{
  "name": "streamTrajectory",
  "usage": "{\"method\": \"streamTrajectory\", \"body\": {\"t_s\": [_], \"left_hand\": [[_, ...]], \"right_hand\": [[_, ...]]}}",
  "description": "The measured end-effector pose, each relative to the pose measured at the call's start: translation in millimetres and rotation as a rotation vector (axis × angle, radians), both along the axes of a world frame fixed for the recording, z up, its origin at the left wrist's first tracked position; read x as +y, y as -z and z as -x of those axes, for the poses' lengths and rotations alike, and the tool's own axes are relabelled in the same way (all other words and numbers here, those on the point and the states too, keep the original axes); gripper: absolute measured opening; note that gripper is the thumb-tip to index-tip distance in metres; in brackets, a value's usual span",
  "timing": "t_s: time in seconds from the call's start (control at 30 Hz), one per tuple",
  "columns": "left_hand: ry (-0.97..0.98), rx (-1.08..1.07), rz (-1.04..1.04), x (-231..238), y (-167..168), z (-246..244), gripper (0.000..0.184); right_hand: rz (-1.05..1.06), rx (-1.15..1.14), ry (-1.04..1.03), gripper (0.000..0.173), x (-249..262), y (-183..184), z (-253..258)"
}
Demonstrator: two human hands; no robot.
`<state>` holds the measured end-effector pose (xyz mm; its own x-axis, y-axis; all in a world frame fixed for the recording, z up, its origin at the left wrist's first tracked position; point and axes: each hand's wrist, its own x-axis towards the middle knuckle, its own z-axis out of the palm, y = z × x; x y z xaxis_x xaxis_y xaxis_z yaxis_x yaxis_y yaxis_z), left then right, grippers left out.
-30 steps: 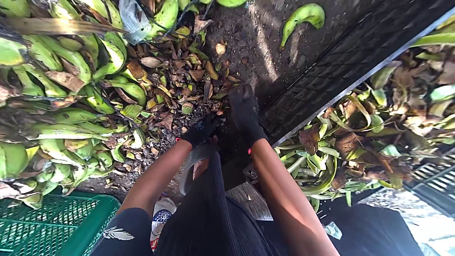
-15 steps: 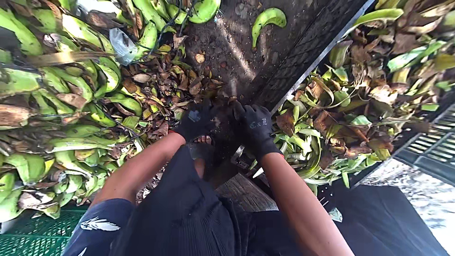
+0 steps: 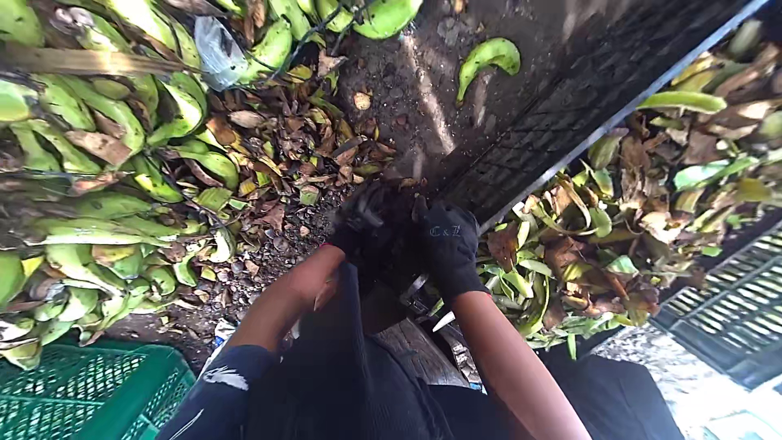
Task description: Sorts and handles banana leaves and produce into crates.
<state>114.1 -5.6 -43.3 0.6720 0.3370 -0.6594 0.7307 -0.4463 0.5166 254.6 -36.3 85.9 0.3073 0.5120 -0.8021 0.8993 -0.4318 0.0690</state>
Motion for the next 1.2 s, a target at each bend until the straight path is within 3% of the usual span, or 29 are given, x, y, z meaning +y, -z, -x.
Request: {"method": "streamTrajectory", "body": {"t_s": [0.07, 0.17, 0.23, 0.3, 0.33, 0.47, 0.57, 0.7, 0.87, 1.0, 1.1, 1.2], "left_hand": [[-0.022, -0.23, -0.343, -4, 30, 36, 0.051], [-0.071, -0.506, -0.598, -2, 12, 79, 0.042], [-0.344, -0.524, -0.543, -20, -16, 111, 0.04], [-0.791, -0.387, -0.559, -48, -28, 149, 0.049], [-1.017, -0.25, -0.554, -61, -33, 167, 0.058], [-1.788, 0.125, -0.193, -73, -32, 199, 0.082], [-2.148, 0.301, -0.094, -45, 6, 186, 0.087], [-2.112, 0.592, -0.108, 1, 34, 141, 0.092], [-1.826, 0.187, -0.204, 13, 24, 91, 0.079], [-1.781, 0.027, -0.111, 20, 21, 87, 0.083], [-1.962, -0.161, -0.215, 27, 22, 92, 0.074], [-2.006, -0.115, -0.166, 48, 15, 83, 0.084]], "right_hand": [[0.114, 0.097, 0.2, 0.042, 25, 2, 1], [-0.055, 0.236, 0.712, 0.066, 44, 40, 3], [-0.196, 0.245, 0.963, 0.064, 44, 67, 6], [-0.286, 0.241, 1.211, 0.072, 40, 98, 13], [-0.319, 0.259, 1.261, 0.074, 38, 112, 18], [-0.544, 0.281, 1.239, 0.073, 61, 133, 53], [-0.518, 0.43, 1.086, 0.08, 75, 120, 83], [-0.43, 0.61, 0.758, 0.081, 59, 112, 91], [-0.53, 0.359, 0.539, 0.088, 83, 100, 64], [-0.45, 0.418, 0.414, 0.095, 151, 108, 47], [-0.326, 0.471, 0.323, 0.1, 168, 121, 61], [-0.239, 0.424, 0.144, 0.09, 143, 125, 77]]}}
